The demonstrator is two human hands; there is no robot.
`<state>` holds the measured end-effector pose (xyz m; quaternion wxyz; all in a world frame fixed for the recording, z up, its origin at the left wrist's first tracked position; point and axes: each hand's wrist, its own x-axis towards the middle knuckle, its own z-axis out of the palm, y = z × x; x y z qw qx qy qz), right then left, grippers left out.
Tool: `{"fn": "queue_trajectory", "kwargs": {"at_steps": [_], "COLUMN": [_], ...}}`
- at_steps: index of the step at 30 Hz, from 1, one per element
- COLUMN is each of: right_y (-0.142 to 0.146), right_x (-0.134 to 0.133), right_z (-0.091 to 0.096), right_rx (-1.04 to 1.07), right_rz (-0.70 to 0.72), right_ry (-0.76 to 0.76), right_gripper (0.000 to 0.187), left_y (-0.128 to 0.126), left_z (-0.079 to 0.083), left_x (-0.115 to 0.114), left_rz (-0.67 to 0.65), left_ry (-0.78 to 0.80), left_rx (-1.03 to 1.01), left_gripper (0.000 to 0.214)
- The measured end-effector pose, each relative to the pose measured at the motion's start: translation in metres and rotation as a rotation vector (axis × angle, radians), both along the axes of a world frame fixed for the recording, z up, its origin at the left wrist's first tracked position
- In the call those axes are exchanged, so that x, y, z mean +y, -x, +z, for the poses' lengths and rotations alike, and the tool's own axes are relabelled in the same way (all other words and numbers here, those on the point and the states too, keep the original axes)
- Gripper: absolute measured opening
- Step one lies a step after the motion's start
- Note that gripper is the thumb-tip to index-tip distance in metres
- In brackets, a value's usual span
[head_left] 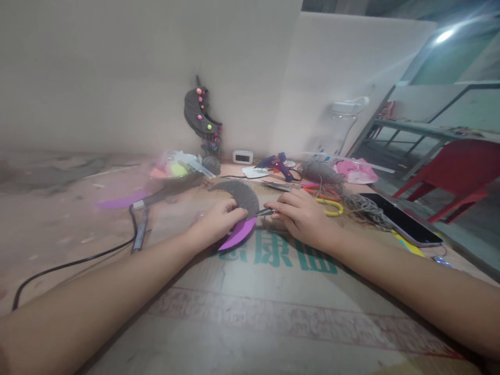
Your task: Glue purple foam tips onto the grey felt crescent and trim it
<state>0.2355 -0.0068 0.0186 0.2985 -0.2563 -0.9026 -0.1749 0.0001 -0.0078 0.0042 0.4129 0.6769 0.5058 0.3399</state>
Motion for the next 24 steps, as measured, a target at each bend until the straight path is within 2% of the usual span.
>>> {"fn": "queue_trajectory", "kwargs": {"at_steps": [8,24], "right_y": [0.0001,0.0007], "right_x": [0.0012,0.002], "right_z": [-0.0009,-0.0003], "right_rx": [0.002,0.032], "right_rz": [0.017,0.057], "right_ry": [-0.035,-0.038], "right_gripper": [0.023,0.022], "left_y": [-0.003,-0.002], "left_z": [0.0066,0.0025], "left_x": [-0.0037,-0.001], "left_rz": [-0.023,0.001], "left_ry": [-0.025,-0.03], "left_rx": [-0.017,-0.003], "left_gripper": [0.021,0.023]}}
